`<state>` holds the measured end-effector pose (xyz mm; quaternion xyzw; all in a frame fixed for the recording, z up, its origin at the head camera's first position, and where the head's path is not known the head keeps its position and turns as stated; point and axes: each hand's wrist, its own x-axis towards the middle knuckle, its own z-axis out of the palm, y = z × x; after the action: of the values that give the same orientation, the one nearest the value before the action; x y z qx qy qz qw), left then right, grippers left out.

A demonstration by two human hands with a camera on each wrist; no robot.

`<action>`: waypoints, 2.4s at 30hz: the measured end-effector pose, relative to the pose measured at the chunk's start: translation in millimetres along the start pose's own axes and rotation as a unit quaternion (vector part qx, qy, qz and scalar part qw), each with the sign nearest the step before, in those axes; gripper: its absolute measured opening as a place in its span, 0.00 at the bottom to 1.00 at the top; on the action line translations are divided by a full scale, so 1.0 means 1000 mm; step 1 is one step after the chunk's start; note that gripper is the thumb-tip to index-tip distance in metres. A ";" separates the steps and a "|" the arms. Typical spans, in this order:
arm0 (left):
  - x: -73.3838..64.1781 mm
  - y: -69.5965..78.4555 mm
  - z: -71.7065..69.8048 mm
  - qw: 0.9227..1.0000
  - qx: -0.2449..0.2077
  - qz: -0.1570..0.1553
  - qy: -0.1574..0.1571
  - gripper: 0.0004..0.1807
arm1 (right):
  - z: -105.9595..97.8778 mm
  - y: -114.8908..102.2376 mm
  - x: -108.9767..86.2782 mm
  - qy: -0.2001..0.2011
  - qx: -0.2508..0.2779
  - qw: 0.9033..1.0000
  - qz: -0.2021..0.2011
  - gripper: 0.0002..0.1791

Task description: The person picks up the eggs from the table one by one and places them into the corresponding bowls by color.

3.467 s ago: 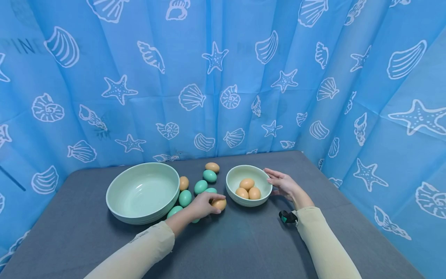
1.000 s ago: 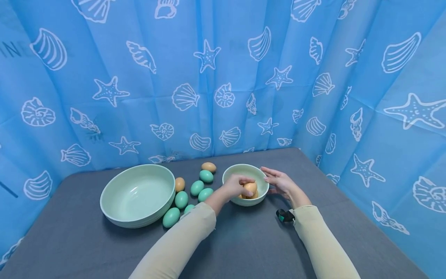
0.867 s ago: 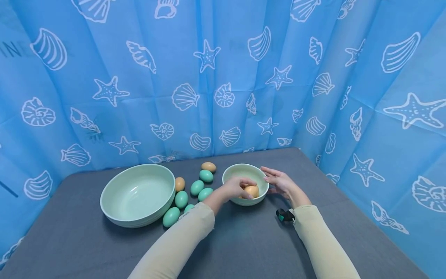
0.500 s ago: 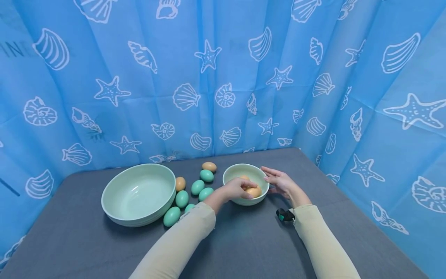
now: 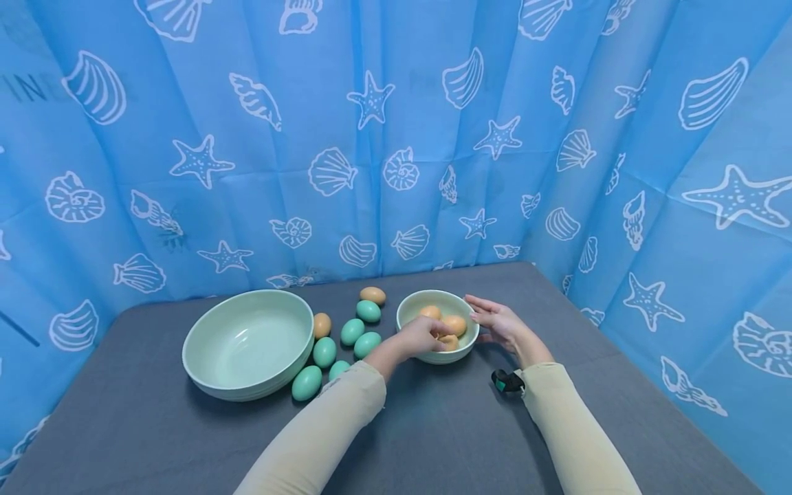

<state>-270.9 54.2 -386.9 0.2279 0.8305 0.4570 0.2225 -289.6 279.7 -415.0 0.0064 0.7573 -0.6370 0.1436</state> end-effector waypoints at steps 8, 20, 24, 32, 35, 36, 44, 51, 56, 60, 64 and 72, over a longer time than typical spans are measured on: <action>0.001 -0.002 0.000 1.000 -0.026 -0.007 0.000 0.19 | 0.000 0.000 0.001 0.007 -0.003 1.000 0.006 0.34; 0.003 -0.007 -0.005 0.998 -0.066 0.003 0.017 0.20 | 0.004 -0.003 -0.001 0.015 0.006 1.000 0.017 0.34; 0.002 -0.008 -0.006 0.993 -0.109 0.002 0.051 0.19 | 0.005 -0.003 -0.001 0.019 0.012 1.000 0.018 0.34; 0.006 -0.003 -0.020 0.964 -0.180 0.028 0.195 0.19 | 0.001 -0.003 -0.001 0.025 0.019 0.999 0.020 0.33; 0.008 -0.001 -0.030 0.950 -0.154 0.045 0.266 0.19 | -0.001 -0.003 0.000 0.022 0.019 0.999 0.015 0.33; 0.009 -0.002 -0.033 0.946 -0.140 0.048 0.288 0.20 | -0.002 -0.004 0.000 0.021 0.018 1.000 0.013 0.33; 0.022 -0.021 -0.054 0.922 0.011 -0.024 0.385 0.26 | -0.002 -0.001 -0.001 0.012 0.013 1.000 0.000 0.34; 0.026 -0.029 -0.060 0.921 0.032 -0.115 0.371 0.31 | 0.003 0.003 -0.003 0.017 0.009 1.000 0.005 0.34; 0.030 -0.028 -0.065 0.922 0.030 -0.158 0.352 0.33 | 0.004 0.002 -0.003 0.018 0.004 1.000 0.004 0.33; 0.032 -0.031 -0.068 0.921 0.056 -0.196 0.332 0.34 | 0.004 0.001 -0.002 0.019 0.005 1.000 0.005 0.33; 0.043 -0.035 -0.073 0.924 0.090 -0.218 0.302 0.33 | 0.003 -0.003 0.000 0.022 0.001 1.000 0.003 0.33; 0.056 -0.046 -0.068 0.918 0.123 -0.259 0.276 0.33 | 0.005 0.002 -0.005 0.029 -0.003 1.000 -0.006 0.32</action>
<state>-362.9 20.4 -403.2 -0.1043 0.9387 0.3221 0.0654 -283.7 276.3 -416.5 0.0203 0.7631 -0.6351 0.1177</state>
